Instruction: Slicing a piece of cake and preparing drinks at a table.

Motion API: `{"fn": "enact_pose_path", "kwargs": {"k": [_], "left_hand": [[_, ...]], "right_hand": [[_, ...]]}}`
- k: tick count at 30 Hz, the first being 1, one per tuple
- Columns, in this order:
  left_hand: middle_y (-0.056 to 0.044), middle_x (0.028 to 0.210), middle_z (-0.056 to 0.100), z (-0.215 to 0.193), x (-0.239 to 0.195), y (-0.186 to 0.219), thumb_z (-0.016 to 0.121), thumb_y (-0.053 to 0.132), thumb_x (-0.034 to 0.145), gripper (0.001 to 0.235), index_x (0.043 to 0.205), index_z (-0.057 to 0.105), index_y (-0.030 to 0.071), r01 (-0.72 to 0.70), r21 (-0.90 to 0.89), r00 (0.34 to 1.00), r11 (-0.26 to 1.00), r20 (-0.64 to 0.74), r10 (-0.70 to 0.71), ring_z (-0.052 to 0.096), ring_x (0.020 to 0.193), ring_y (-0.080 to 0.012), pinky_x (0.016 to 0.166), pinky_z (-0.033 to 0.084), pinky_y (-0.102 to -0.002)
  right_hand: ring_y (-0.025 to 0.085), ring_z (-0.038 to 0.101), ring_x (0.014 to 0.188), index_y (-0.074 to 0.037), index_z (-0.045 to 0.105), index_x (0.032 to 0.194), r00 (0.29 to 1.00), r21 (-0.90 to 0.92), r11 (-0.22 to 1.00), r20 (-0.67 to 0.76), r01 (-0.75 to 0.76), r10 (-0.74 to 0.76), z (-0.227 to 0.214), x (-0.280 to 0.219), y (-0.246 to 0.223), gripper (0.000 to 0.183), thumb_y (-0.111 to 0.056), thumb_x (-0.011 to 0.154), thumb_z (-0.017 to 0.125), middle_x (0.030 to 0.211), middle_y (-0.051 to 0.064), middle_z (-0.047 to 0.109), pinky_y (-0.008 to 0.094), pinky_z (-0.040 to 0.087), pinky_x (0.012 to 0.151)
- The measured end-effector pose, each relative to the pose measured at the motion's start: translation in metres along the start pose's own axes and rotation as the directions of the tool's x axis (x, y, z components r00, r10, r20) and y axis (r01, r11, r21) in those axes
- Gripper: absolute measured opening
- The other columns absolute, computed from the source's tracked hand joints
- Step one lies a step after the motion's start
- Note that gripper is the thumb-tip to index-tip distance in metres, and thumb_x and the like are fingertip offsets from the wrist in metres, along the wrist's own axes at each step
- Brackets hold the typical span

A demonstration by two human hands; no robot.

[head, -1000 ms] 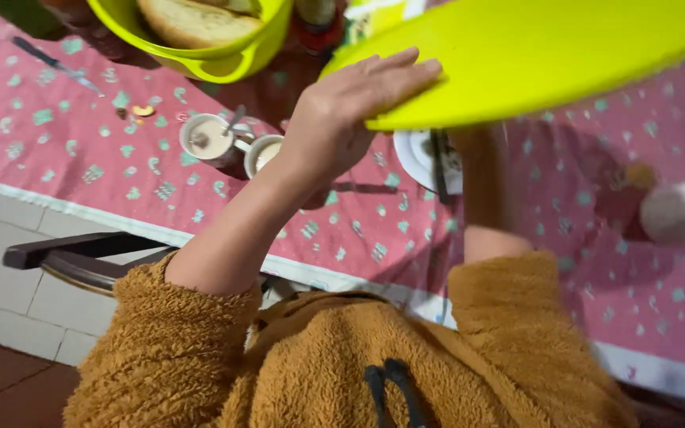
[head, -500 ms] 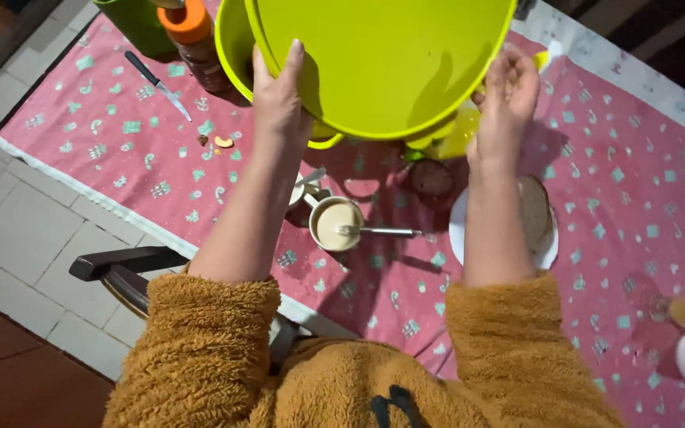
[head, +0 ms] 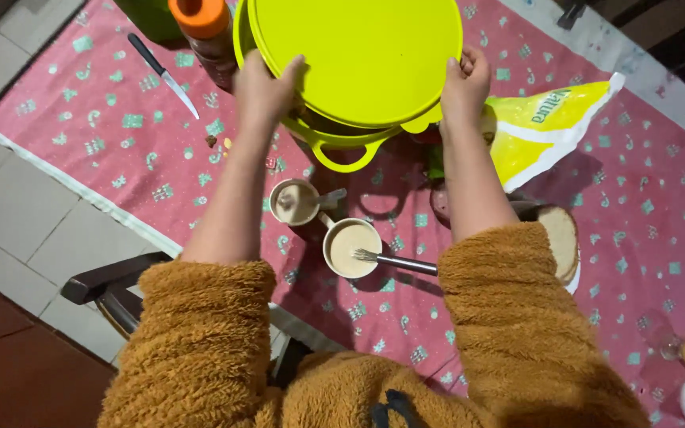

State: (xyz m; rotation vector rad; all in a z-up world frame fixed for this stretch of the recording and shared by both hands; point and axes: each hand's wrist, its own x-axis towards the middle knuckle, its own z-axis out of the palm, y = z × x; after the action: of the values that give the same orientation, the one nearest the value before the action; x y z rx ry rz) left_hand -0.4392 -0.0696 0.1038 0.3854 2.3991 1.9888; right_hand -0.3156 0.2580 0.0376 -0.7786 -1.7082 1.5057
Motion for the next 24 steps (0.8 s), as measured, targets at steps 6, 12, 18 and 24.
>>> {"fn": "enact_pose_path", "kwargs": {"k": [6, 12, 18, 24], "left_hand": [[-0.02, 0.087, 0.073, -0.043, -0.003, 0.003, 0.075, 0.049, 0.088, 0.046, 0.087, 0.07, 0.003, 0.075, 0.645, 0.997, 0.76, -0.069, -0.039, 0.069, 0.083, -0.0423, 0.073, 0.053, -0.052], [-0.02, 0.086, 0.073, -0.049, -0.02, -0.008, 0.062, 0.051, 0.097, 0.048, 0.094, 0.072, 0.004, 0.002, 0.678, 1.0, 0.735, -0.004, 0.001, 0.068, 0.081, -0.0444, 0.069, 0.051, -0.056], [-0.022, 0.077, 0.071, -0.052, -0.03, 0.02, 0.052, 0.054, 0.106, 0.057, 0.088, 0.072, 0.003, -0.114, 0.881, 0.991, 0.459, 0.136, -0.016, 0.068, 0.067, -0.043, 0.059, 0.052, -0.055], [-0.019, 0.072, 0.07, -0.051, -0.003, -0.02, 0.057, 0.047, 0.106, 0.05, 0.081, 0.073, 0.007, -0.188, 0.862, 0.965, 0.472, 0.072, 0.252, 0.067, 0.061, -0.0415, 0.054, 0.051, -0.053]], "right_hand": [[0.018, 0.068, 0.106, -0.003, 0.059, 0.132, 0.983, -0.257, 0.949, 0.054, 0.183, -0.175, 0.01, -0.028, -0.004, 0.031, -0.003, 0.102, 0.066, 0.121, 0.009, 0.062, 0.031, 0.057, 0.094], [0.028, 0.058, 0.117, -0.005, 0.055, 0.127, 0.9, -0.533, 0.736, 0.134, 0.418, -0.414, 0.008, -0.048, -0.012, 0.037, 0.001, 0.095, 0.074, 0.128, 0.013, 0.052, 0.039, 0.05, 0.098], [0.023, 0.063, 0.114, -0.005, 0.046, 0.123, 0.984, -0.236, 0.956, 0.045, 0.176, -0.17, 0.011, -0.039, -0.008, 0.028, -0.002, 0.1, 0.062, 0.125, 0.013, 0.052, 0.037, 0.053, 0.1], [0.022, 0.06, 0.11, -0.005, 0.047, 0.124, 0.999, -0.217, 0.976, 0.036, 0.022, -0.015, 0.013, -0.04, -0.014, 0.026, -0.013, 0.104, 0.062, 0.12, 0.011, 0.057, 0.037, 0.052, 0.097]]}}
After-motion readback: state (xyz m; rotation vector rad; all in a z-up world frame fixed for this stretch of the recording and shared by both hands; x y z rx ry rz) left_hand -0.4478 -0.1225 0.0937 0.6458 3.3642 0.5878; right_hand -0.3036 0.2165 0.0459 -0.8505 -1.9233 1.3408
